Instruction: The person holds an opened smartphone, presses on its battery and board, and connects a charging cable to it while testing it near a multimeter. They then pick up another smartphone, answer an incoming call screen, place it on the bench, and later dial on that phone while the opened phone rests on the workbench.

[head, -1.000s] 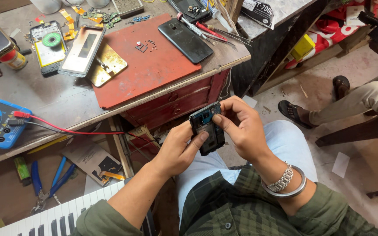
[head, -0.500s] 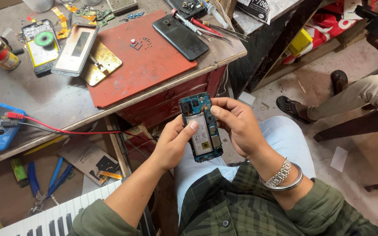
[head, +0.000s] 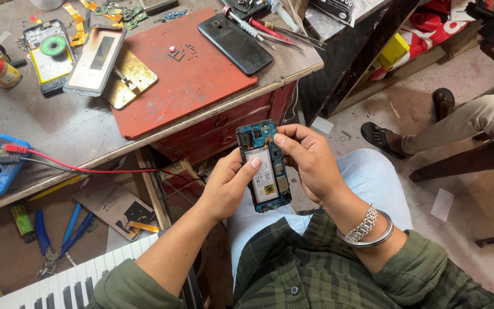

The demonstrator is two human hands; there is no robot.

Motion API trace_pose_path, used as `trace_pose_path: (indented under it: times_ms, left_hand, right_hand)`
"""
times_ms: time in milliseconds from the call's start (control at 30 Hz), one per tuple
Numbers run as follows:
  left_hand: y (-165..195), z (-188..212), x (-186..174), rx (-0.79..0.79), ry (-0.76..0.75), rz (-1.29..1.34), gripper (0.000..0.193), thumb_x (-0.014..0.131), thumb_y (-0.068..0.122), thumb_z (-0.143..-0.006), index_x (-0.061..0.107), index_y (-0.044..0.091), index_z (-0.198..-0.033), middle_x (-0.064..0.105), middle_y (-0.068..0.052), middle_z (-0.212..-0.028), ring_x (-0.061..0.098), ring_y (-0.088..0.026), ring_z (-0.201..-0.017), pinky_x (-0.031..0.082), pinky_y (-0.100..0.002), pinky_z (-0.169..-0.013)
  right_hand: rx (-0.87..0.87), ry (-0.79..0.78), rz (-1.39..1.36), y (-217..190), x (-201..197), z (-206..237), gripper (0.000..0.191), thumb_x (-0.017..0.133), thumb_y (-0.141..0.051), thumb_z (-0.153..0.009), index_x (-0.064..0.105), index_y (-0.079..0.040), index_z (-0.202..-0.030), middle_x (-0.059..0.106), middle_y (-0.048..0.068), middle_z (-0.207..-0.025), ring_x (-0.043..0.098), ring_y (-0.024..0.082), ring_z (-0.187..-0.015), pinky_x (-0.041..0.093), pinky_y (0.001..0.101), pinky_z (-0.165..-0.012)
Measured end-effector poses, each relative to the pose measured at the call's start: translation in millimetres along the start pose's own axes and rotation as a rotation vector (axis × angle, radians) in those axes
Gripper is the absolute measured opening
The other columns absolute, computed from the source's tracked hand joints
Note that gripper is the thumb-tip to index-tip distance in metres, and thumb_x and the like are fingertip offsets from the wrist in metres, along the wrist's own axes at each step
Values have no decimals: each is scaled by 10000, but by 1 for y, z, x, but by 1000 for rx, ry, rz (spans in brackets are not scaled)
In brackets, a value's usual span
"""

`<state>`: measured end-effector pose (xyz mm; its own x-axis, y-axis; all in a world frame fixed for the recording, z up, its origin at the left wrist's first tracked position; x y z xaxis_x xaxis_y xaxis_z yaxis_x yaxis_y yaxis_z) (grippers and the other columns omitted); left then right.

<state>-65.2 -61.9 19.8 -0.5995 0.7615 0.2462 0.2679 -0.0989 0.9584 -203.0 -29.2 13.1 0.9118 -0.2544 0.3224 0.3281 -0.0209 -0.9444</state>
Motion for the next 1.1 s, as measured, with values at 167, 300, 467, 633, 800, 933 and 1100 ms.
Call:
trace_pose_path:
  times_ms: [167,300,467,633,800,933,1100]
  left_hand:
    - [-1,0,-1,-7,13,35,323,524,156,-1077,581,-12,-1348,702,-57,-1185,637,-97,-1079,526,-282,-970]
    - [-6,-3,-4,-29,40,84,322,535,148,-1069,581,-15,-1343,701,-56,-1172,646,-106,-1056,537,-289,-948]
    - [-9,-2,-6,-43,47,14,317,534,168,-1074,591,-12,-1329,707,-55,-1148,646,-100,-1037,541,-282,-929]
    - [-11,-1,-6,-59,33,15,325,529,174,-1072,572,-4,-1341,702,-52,-1163,640,-96,-1054,535,-279,-935]
    - [-13,-3,-1,-54,-15,101,351,514,174,-1085,542,-3,-1387,670,-66,-1223,611,-113,-1121,505,-296,-995]
    - [-11,-2,-3,-35,-18,31,386,453,221,-1104,545,-8,-1401,662,-71,-1282,588,-132,-1201,452,-299,-1077]
    - [-9,-1,0,-21,-44,3,390,445,212,-1110,548,-16,-1410,655,-80,-1309,572,-144,-1227,432,-305,-1102]
  right_hand:
    - [14,-6,-25,6,0,-2,233,636,-189,-1023,666,-2,-1159,703,23,-956,626,70,-797,542,258,-741]
    - [79,-3,-77,14,2,-4,234,621,-188,-1011,639,-9,-1160,708,30,-954,657,90,-802,561,277,-748]
    - [84,-13,-53,12,5,-3,242,628,-197,-995,630,-12,-1151,717,38,-969,672,93,-821,570,277,-756]
    - [47,-17,-13,9,6,-3,216,666,-186,-986,627,-24,-1124,693,20,-957,635,69,-810,527,245,-718]
    - [41,0,-17,12,1,-4,196,677,-174,-966,621,-36,-1095,691,13,-938,632,62,-798,521,233,-697]
    - [18,10,-16,13,-1,-5,163,683,-135,-972,621,-35,-1084,686,14,-947,614,55,-808,501,220,-709]
    - [11,3,-82,14,4,-4,105,648,-94,-971,587,-51,-1046,679,10,-950,627,55,-843,535,229,-772]
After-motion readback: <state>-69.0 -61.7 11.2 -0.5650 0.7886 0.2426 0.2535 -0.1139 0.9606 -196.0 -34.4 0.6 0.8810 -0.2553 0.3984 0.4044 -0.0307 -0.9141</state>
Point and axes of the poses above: each hand's wrist, its own z-axis away from the middle knuckle, its own x-axis out of the palm, y = z × x, the point moved 10 cm from there along -z, towards the middle knuckle
